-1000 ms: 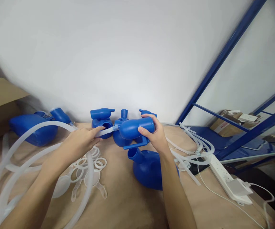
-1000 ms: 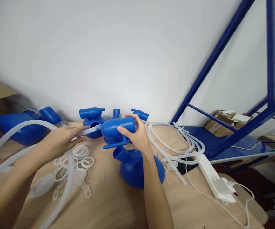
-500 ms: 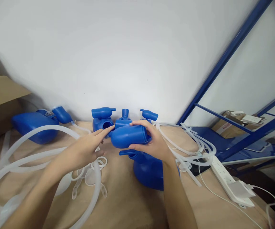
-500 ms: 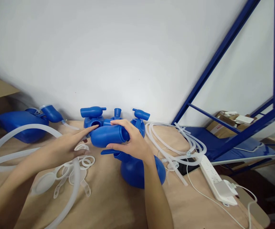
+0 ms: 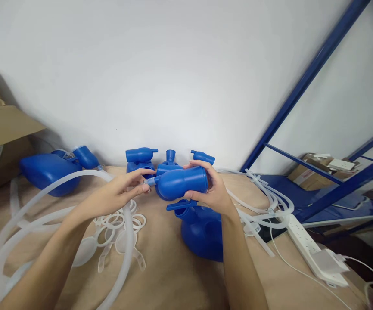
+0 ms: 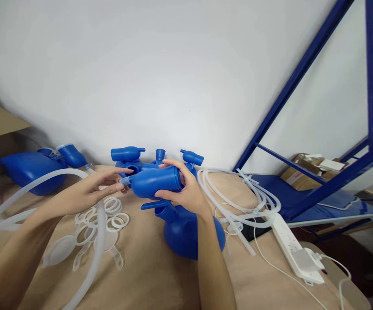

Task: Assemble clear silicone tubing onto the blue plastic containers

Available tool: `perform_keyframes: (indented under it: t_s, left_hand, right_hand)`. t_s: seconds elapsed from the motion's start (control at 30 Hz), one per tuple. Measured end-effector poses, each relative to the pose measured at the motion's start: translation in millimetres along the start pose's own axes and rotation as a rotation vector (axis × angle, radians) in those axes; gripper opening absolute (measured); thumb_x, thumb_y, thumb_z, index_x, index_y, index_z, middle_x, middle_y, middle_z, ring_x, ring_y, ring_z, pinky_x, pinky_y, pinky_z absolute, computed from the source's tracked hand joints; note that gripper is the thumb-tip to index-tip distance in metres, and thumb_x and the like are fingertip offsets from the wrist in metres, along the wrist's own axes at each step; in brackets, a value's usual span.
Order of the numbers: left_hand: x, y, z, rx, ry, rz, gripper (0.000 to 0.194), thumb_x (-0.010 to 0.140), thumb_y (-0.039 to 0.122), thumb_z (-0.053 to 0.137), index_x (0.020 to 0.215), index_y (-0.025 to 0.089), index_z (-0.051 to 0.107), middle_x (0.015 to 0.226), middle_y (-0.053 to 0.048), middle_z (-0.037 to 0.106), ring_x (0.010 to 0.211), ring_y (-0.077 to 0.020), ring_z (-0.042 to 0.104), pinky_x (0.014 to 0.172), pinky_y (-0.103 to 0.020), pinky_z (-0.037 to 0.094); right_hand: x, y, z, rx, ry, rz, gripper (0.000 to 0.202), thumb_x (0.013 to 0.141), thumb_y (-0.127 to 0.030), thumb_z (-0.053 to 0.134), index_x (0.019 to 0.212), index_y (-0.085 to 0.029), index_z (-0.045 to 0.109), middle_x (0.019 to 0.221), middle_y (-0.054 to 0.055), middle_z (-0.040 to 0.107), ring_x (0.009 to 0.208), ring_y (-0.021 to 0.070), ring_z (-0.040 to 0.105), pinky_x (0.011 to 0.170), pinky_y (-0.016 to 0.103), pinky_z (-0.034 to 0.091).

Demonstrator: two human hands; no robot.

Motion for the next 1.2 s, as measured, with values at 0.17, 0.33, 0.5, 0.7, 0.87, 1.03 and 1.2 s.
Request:
perform_keyframes:
  t_s: [0.17,0.33,0.5,0.7,0.87,1.03,1.2]
  left_hand:
    - [0.1,14.6,13.0,0.17,0.023,0.073,0.06,0.103,0.056,0.041,0.154,0.025,0.052,0.133,-0.009,0.073,0.117,-0.03,0.07,0.103,-0.043,0.056]
    - [2.3,13.0,32.9,0.255,0.024,0.052,0.06,0.107,0.056,0.03,0.151,0.022,0.054,0.137,-0.011,0.069,0.121,-0.0319,0.067,0.109,-0.047,0.05]
    - [0.6,12.2,33.6,0.174,-0.049,0.073,0.06,0.105,0.06,0.036,0.151,0.024,0.049,0.14,-0.01,0.066,0.121,-0.031,0.066,0.102,-0.041,0.053]
    - [6.2,15.8,26.5,0.149,0.011,0.147,0.036,0.1,0.052,0.047,0.113,0.021,0.06,0.086,-0.002,0.07,0.073,-0.021,0.063,0.069,-0.03,0.05]
    - [9.6,9.2,30.1,0.226,0.103,0.17,0.03,0.096,0.044,0.049,0.077,0.022,0.056,0.058,0.005,0.056,0.054,-0.015,0.052,0.057,-0.026,0.035]
    - [14.1,-4.7,27.9,0.269,0.29,0.148,0.04,0.087,0.047,0.057,0.06,0.021,0.046,0.05,0.005,0.044,0.049,-0.0115,0.041,0.054,-0.026,0.029]
    - [19.4,-3.9,28.0,0.261,0.164,0.157,0.037,0.093,0.046,0.051,0.07,0.019,0.058,0.06,0.002,0.058,0.055,-0.0128,0.051,0.058,-0.026,0.035]
  right_hand:
    - [0.3,-2.3,2.7,0.013,-0.04,0.005,0.075,0.079,-0.034,0.091,0.143,-0.032,0.053,0.137,0.007,0.065,0.131,0.0269,0.062,0.11,0.043,0.053]
    - [-0.3,-12.9,6.4,0.034,0.009,-0.025,0.054,0.084,-0.033,0.087,0.128,-0.031,0.057,0.13,0.006,0.064,0.127,0.0276,0.064,0.11,0.046,0.052]
    - [-0.6,-28.7,12.2,-0.006,0.098,-0.058,0.063,0.067,-0.031,0.099,0.115,-0.029,0.058,0.118,0.003,0.066,0.116,0.0277,0.069,0.108,0.046,0.054]
    - [0.2,-41.0,21.4,0.016,0.154,-0.142,0.054,0.073,-0.033,0.095,0.11,-0.028,0.056,0.114,0.003,0.068,0.114,0.0263,0.071,0.106,0.046,0.055]
    - [-2.1,-42.2,20.2,-0.007,0.163,-0.164,0.055,0.074,-0.045,0.094,0.111,-0.029,0.056,0.113,0.004,0.068,0.113,0.0276,0.071,0.105,0.048,0.058]
    - [-8.6,-60.5,22.4,-0.122,0.176,-0.306,0.049,0.075,-0.032,0.094,0.109,-0.031,0.058,0.115,0.004,0.067,0.116,0.0283,0.07,0.107,0.051,0.057]
    - [-11.0,-70.1,17.3,-0.168,0.167,-0.326,0.051,0.078,-0.035,0.092,0.113,-0.031,0.056,0.117,0.004,0.067,0.115,0.0285,0.07,0.105,0.051,0.058]
Point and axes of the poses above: each hand's wrist, its own x-axis towards the middle knuckle, its own z-axis out of the palm, y = z × x, the point moved 3 cm from there along x, towards the middle knuckle
